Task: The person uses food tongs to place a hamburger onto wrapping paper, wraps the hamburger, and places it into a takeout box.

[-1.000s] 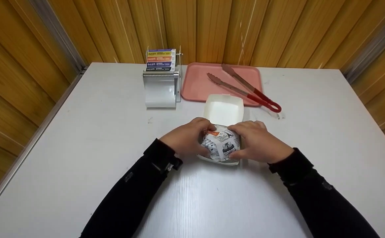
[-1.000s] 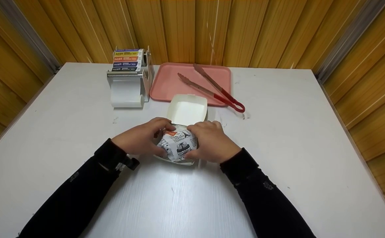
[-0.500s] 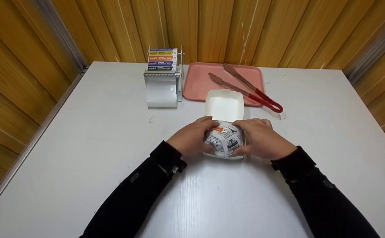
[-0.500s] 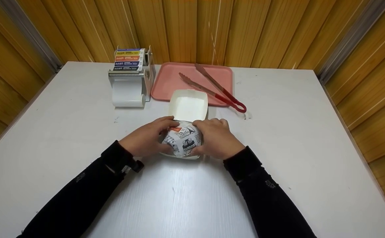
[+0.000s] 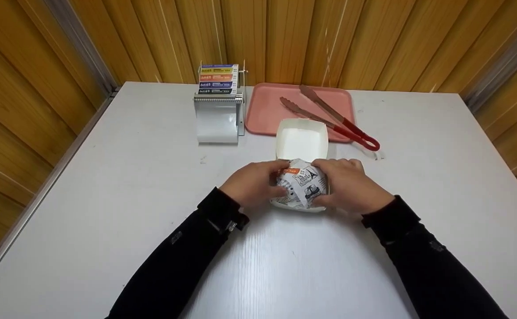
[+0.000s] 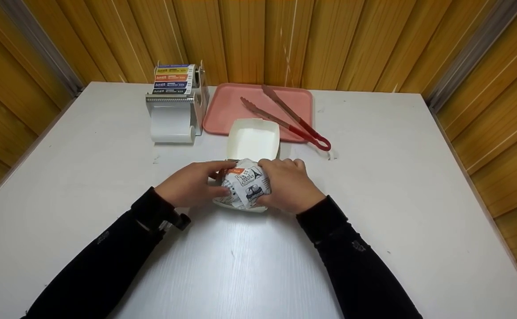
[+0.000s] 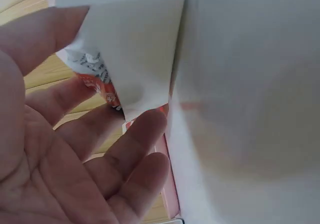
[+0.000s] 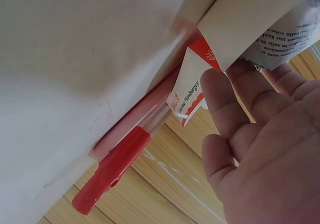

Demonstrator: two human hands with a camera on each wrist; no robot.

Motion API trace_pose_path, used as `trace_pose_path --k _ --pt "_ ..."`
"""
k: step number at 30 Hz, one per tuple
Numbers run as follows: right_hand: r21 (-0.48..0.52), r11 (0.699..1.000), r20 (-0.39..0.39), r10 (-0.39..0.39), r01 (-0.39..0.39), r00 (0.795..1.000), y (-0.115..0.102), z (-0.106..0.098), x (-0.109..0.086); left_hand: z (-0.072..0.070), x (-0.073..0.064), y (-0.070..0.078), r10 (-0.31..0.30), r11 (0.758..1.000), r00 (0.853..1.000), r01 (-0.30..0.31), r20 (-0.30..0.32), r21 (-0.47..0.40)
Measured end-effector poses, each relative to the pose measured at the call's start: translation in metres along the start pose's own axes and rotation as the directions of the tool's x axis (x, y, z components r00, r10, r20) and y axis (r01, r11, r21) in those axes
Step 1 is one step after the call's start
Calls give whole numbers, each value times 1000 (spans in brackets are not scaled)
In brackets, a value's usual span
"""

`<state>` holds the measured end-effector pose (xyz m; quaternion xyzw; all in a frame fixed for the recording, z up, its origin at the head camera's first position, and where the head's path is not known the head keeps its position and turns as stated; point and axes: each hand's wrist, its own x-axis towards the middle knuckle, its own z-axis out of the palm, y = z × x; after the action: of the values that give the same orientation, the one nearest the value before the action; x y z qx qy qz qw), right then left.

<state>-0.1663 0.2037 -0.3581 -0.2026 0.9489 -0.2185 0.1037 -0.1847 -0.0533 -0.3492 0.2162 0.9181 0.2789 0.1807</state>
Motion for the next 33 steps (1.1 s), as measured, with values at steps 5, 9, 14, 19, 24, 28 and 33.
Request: trace_pose_path --k 5,9,14,19,24,28,33 --pt "-8 1000 4 6 -6 1000 0 1 1 1 -3 7 9 995 1000 -7 -21 102" --pt "-18 1000 -2 5 -5 1000 0 1 1 2 -7 16 111 969 994 -104 -18 225" --pt "-5 1000 -2 17 -17 1000 3 1 4 10 -10 18 231 932 971 -239 62 271" --pt "136 990 29 42 -46 999 13 -9 9 15 -6 14 269 903 963 -257 12 345" --pt "296 942 -53 183 -160 982 24 -24 21 19 -3 13 244 909 970 -226 -7 351" --pt "463 855 -57 291 -233 955 27 -26 39 21 -2 13 231 921 973 -212 -21 328" --pt "631 741 -8 301 -228 954 23 -26 57 20 -2 14 225 930 974 -207 -22 304"
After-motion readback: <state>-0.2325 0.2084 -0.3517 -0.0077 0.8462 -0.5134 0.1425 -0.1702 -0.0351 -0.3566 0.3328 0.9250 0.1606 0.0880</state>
